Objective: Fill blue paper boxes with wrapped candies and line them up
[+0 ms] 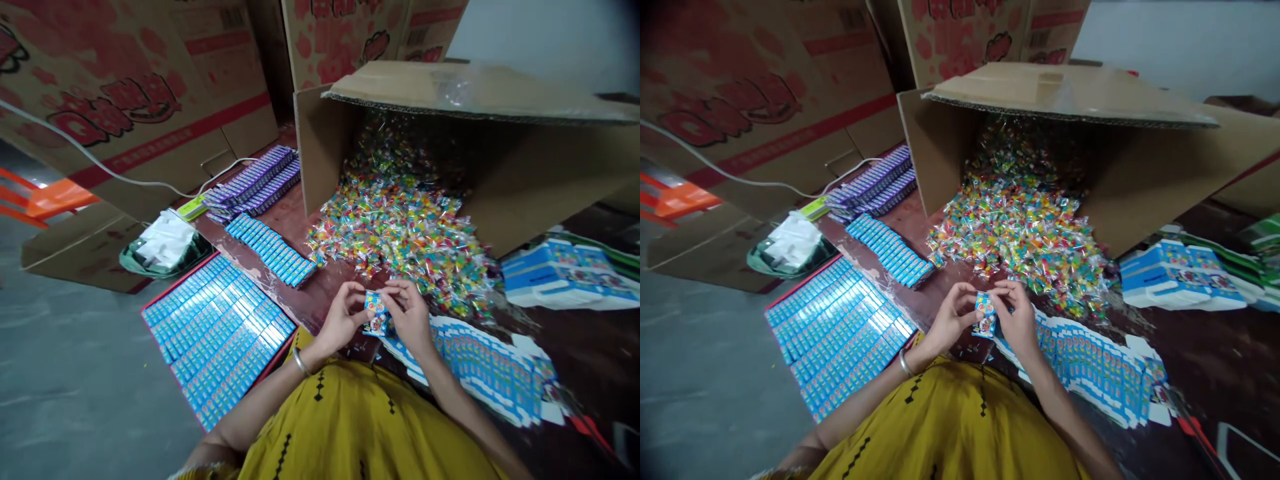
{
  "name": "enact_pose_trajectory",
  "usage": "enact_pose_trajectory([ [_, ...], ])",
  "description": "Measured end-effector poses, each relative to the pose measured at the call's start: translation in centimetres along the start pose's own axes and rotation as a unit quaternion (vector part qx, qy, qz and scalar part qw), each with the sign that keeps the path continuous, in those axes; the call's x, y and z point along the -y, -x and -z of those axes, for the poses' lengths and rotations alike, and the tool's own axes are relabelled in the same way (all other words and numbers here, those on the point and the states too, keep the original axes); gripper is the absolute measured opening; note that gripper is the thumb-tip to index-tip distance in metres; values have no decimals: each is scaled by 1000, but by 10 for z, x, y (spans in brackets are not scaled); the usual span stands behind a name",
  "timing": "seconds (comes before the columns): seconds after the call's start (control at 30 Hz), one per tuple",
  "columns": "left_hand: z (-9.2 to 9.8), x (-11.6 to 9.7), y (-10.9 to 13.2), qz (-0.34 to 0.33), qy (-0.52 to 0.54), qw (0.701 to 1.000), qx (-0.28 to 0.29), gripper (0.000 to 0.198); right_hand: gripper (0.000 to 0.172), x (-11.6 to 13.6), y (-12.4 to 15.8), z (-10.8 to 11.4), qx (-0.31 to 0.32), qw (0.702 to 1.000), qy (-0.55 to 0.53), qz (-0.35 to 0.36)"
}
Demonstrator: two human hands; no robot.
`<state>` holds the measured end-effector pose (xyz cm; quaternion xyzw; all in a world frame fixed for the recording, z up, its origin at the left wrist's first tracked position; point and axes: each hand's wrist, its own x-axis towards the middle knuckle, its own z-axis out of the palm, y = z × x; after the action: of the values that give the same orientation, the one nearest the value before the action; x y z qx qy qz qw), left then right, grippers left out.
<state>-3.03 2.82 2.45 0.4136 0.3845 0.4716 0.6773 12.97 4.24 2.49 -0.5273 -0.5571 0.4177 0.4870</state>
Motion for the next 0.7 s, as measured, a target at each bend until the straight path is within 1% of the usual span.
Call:
enact_pose_trajectory([
  [0.07,2,-1,1,2,-6,1000,3,48,16,4,-4,2,36,999,6,-10],
  [0.1,3,-2,1,-1,-24,1000,6,46,19,6,-7,3,52,998,8,-20],
  [0.2,6,-7,4,-24,-116,993,5,42,24,10,-13,6,76,995,-15,-64],
  [0.27,8,-12,4,-30,-162,986,9,43,27,9,-17,9,91,992,-27,-85],
  [0.37,11,-17,4,-25,-180,982,43,46,28,5,-22,12,113,988,-37,-103],
  [0.47,12,-20,4,-25,-199,978,63,51,29,3,-26,15,124,984,-56,-117],
  [0.53,13,-21,4,-29,-219,973,69,53,28,4,-25,16,127,985,-40,-107],
  [0.6,14,-21,3,-33,-227,971,70,52,27,8,-21,16,123,990,8,-73],
  [0.67,15,-19,2,-38,-211,975,60,46,24,13,-14,16,133,988,59,-45],
  [0.7,16,-18,1,-38,-194,979,51,43,24,15,-9,16,148,985,81,-34],
])
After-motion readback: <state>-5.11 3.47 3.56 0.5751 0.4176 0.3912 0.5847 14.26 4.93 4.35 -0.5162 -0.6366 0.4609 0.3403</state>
